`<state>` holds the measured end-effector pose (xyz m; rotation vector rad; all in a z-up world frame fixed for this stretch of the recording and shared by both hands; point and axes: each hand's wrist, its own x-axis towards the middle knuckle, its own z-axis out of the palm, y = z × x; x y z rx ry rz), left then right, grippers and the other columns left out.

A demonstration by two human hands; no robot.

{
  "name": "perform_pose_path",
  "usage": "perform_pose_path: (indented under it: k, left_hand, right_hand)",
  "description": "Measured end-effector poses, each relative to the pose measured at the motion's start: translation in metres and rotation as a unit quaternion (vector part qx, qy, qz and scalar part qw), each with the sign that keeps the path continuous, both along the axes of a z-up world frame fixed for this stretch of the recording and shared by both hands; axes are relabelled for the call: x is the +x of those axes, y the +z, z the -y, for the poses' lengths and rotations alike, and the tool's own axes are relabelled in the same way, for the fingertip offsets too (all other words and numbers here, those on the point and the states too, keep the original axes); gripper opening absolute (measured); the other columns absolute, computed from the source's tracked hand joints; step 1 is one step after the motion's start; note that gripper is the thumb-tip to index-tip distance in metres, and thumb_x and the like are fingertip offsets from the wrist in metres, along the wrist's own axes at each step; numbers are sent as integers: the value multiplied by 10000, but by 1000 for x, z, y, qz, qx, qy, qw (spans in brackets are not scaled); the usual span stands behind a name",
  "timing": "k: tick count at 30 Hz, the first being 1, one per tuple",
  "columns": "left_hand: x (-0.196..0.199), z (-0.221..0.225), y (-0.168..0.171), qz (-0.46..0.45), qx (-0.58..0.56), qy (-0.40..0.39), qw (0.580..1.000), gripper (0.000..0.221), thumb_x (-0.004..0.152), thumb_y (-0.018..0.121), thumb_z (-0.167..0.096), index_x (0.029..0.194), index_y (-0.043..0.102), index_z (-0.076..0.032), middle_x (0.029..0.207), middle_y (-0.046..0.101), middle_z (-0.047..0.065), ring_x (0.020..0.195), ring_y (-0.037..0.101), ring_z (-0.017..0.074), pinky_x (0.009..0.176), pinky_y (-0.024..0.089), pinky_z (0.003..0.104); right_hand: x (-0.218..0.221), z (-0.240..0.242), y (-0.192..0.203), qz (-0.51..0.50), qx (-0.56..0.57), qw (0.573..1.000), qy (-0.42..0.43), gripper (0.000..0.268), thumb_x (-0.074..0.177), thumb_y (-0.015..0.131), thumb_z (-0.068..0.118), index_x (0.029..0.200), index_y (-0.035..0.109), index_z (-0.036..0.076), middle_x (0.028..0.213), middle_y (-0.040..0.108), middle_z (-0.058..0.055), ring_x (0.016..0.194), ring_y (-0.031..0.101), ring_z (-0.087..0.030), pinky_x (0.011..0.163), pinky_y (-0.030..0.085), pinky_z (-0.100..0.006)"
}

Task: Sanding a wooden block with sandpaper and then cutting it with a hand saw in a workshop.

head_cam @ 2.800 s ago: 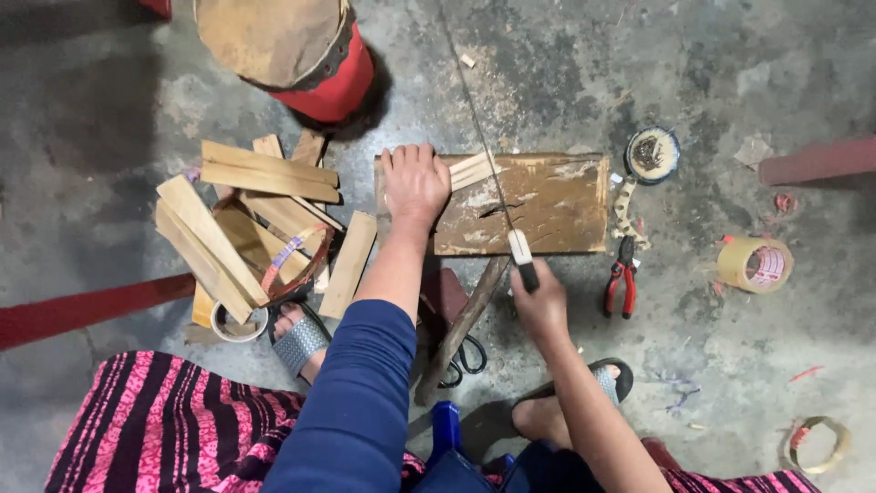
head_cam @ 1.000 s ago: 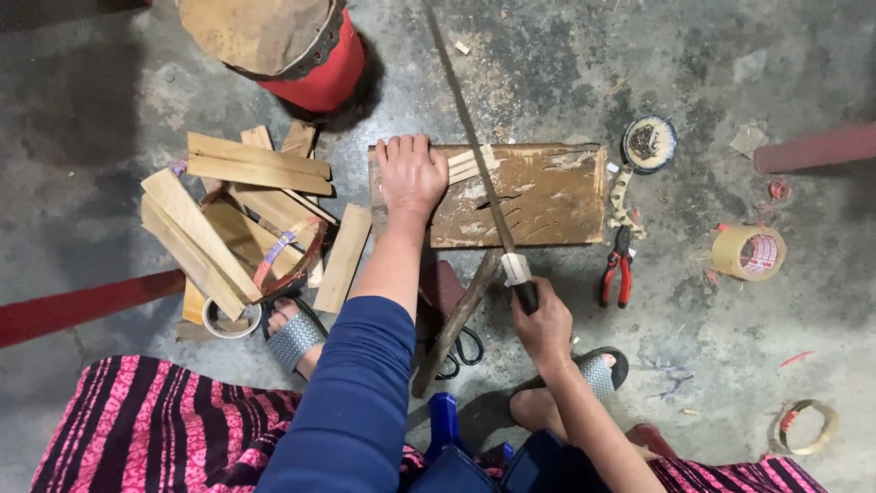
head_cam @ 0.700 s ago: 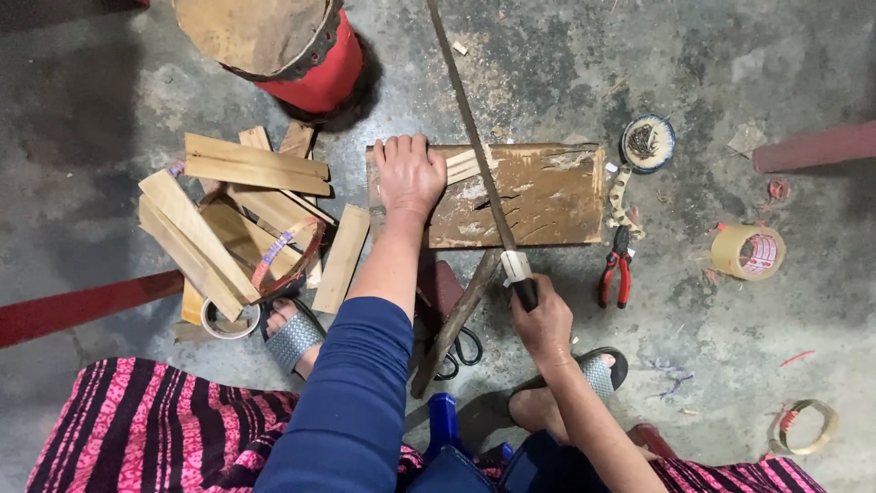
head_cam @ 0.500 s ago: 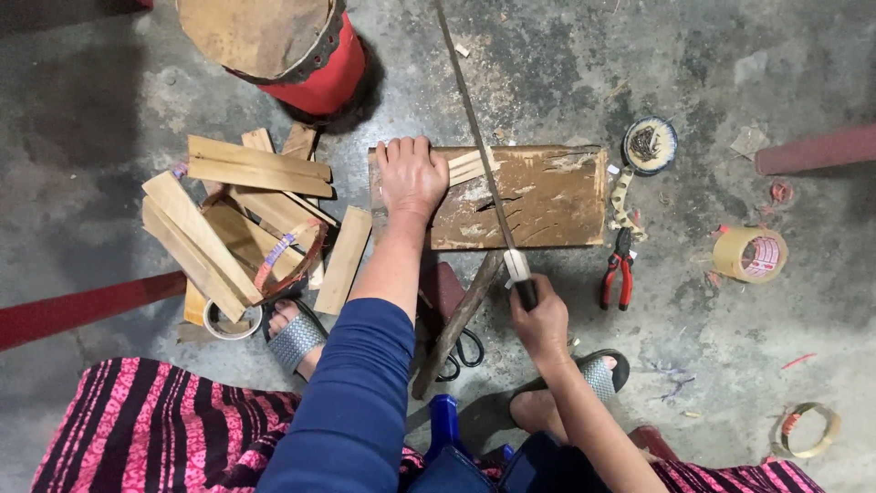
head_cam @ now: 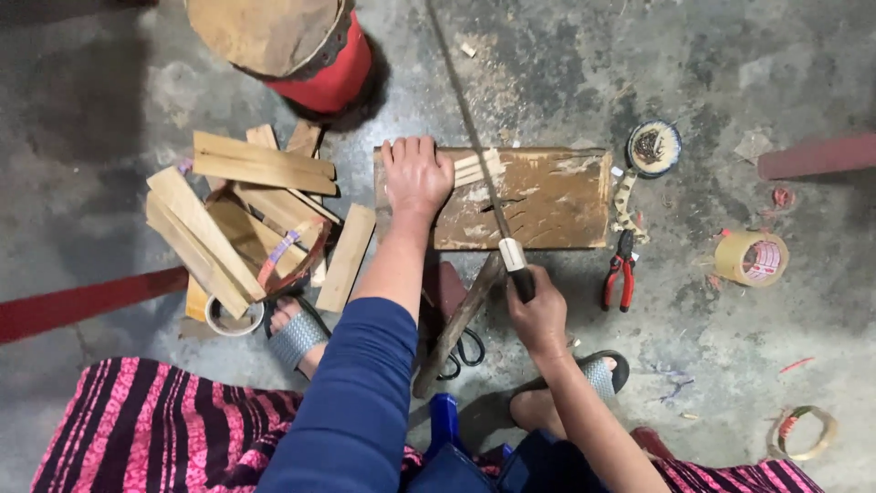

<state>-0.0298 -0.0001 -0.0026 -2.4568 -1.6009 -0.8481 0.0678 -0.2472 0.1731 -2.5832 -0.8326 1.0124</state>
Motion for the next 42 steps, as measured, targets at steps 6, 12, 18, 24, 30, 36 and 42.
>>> perform_pose_path:
  k: [6,12,18,24,30,36,42]
  left_hand:
    - [4,-3,7,-1,-15,-10,1000,153,703,631,-294,777,599,-164,760,579,73,869,643,290,1012,463,541]
    - [3,-2,6,-5,-29,-6,1000,184,702,645,-317,798,610,-164,777,598,74,898,650,288,1029,455,544]
    - [5,-4,7,-6,-42,-5,999,187,702,643,-322,807,617,-170,778,598,64,901,646,279,1048,442,532]
    - [3,-3,3,-4,-37,-1,999,200,691,656,-322,814,620,-169,790,601,71,918,643,283,1048,446,538]
    - [2,-1,2,-6,-37,-1,999,197,700,653,-328,817,619,-174,785,596,66,913,642,276,1046,448,529]
    - [3,-2,1,-3,-38,-5,999,190,710,650,-324,823,624,-172,787,597,64,920,643,280,1049,442,534]
    - [2,-1,-3,-3,-21,-10,1000,195,713,652,-334,808,614,-168,777,595,71,902,643,284,1031,449,531]
  right_hand:
    - [4,23,0,-8,11,999,-49,248,942,667,320,1153,645,193,790,683,-133,789,722,-379,743,565,-515]
    - [3,27,-1,-16,-4,998,-60,264,940,670,331,1155,643,182,777,657,-153,764,714,-393,722,545,-506]
    - [0,27,0,0,-7,999,-40,276,931,675,334,1143,639,163,758,654,-198,767,697,-456,702,540,-553]
    - [-1,30,-1,6,-17,999,-36,292,904,700,310,1149,636,165,768,667,-184,790,705,-447,721,546,-543]
    - [-1,41,2,-3,-34,998,-48,300,906,679,356,1155,640,193,780,673,-158,804,718,-424,740,554,-527]
    - [-1,43,1,-1,-31,999,-34,306,904,666,357,1157,627,189,784,672,-188,816,706,-454,740,535,-565]
    - [4,8,-5,5,7,1000,-18,259,944,680,327,1121,658,140,814,700,-182,820,722,-408,744,552,-529]
